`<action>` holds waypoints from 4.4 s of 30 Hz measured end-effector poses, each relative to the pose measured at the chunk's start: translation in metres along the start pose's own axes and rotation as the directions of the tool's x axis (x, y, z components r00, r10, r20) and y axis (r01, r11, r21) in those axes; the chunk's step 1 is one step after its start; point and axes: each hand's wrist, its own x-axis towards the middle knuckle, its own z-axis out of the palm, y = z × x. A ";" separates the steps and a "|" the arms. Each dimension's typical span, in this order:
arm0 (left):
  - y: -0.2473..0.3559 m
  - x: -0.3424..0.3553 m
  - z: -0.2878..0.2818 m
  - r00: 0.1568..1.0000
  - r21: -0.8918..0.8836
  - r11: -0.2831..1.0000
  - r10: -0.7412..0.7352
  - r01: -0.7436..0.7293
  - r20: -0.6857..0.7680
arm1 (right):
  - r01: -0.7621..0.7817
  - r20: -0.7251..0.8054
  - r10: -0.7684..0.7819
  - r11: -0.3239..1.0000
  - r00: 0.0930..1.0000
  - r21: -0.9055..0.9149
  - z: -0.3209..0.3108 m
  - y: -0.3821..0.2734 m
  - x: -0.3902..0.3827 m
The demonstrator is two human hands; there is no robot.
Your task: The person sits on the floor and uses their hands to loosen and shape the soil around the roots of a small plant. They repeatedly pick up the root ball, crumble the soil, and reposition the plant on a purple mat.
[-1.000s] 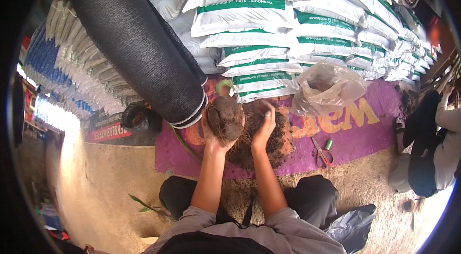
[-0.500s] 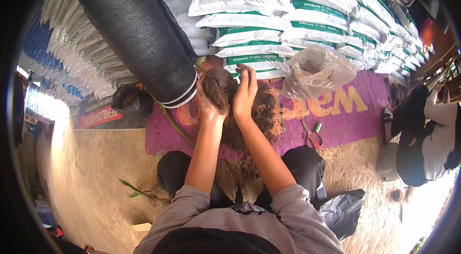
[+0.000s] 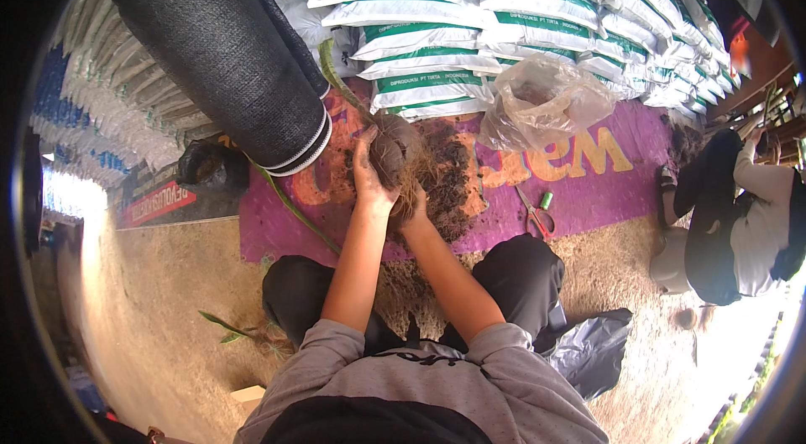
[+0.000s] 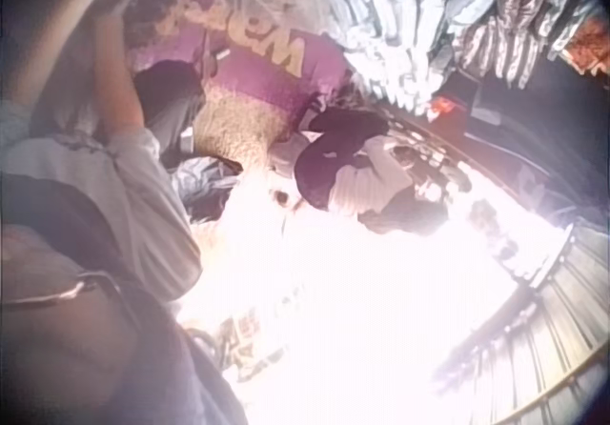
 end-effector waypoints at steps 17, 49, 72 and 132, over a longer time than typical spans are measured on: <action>0.071 -0.013 -0.035 0.999 0.057 0.998 -0.033 0.034 -0.024 | 0.375 0.437 0.111 -0.720 0.893 -0.584 -0.133 0.018 0.039; 0.037 0.006 -0.016 0.990 -0.317 0.940 -0.092 0.122 0.107 | 0.729 0.866 -0.366 -0.480 0.341 -0.489 0.125 -0.092 -0.107; 0.041 -0.014 0.019 0.984 -0.054 0.998 -0.012 0.022 0.177 | 0.803 0.807 -0.191 0.368 0.558 -0.468 0.086 -0.082 -0.080; 0.057 -0.017 0.022 0.987 0.125 0.992 -0.044 0.025 0.155 | 0.903 0.932 -0.054 -0.234 0.357 -0.360 0.102 -0.077 -0.100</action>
